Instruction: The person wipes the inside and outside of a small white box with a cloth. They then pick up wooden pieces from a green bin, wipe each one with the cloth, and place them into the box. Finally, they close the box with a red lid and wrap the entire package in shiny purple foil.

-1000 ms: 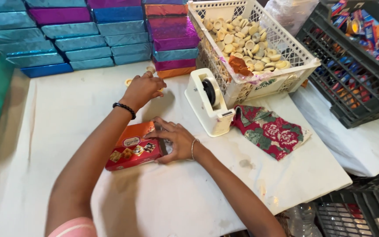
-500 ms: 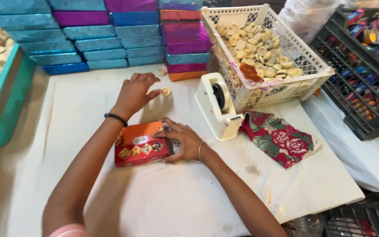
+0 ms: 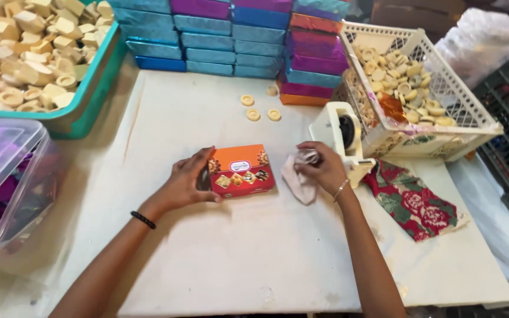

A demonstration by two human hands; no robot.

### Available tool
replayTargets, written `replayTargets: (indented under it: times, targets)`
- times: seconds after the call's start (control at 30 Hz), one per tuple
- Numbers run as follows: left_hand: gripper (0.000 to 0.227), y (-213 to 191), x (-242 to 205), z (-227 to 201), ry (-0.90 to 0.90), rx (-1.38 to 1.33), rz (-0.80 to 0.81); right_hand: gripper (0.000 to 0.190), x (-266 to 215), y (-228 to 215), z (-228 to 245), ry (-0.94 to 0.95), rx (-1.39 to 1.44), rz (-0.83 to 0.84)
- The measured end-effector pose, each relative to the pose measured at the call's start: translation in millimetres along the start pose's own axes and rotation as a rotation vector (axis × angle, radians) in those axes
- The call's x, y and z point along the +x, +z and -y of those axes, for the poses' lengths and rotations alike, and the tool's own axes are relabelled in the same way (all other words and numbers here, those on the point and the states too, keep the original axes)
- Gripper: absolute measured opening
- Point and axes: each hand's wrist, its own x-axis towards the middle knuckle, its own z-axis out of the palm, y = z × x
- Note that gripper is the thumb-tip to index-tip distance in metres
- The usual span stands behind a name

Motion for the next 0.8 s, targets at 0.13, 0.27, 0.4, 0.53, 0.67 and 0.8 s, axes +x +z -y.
replayTargets:
  times: [0.13, 0.27, 0.4, 0.53, 0.67, 0.8]
  targets:
    - [0.136, 5.7, -6.3, -11.7, 0.052, 0.166, -0.130, 0.041, -1.1, 21.5, 11.8, -0.112, 0.040, -0.314]
    - [0.136, 10.1, -7.8, -9.9, 0.074, 0.163, -0.191, 0.043, -4.3, 59.2, 39.8, -0.404, -0.330, -0.168]
    - [0.139, 6.6, -7.7, -12.1, 0.046, 0.114, -0.159, 0.047, -22.7, 89.9, 79.1, -0.548, -0.553, 0.048]
    - [0.132, 6.5, -8.9, -8.1, 0.085, 0.114, -0.201, 0.074, -21.9, 108.3, 117.7, -0.570, -0.611, 0.221]
    - [0.130, 12.1, -5.4, -1.9, 0.079, 0.102, -0.213, 0.089, -8.5, 115.9, 135.4, -0.602, -0.678, 0.324]
    - [0.144, 4.4, -7.3, -10.9, -0.012, -0.049, -0.141, 0.091, 9.9, 116.8, 133.7, -0.586, -0.709, 0.361]
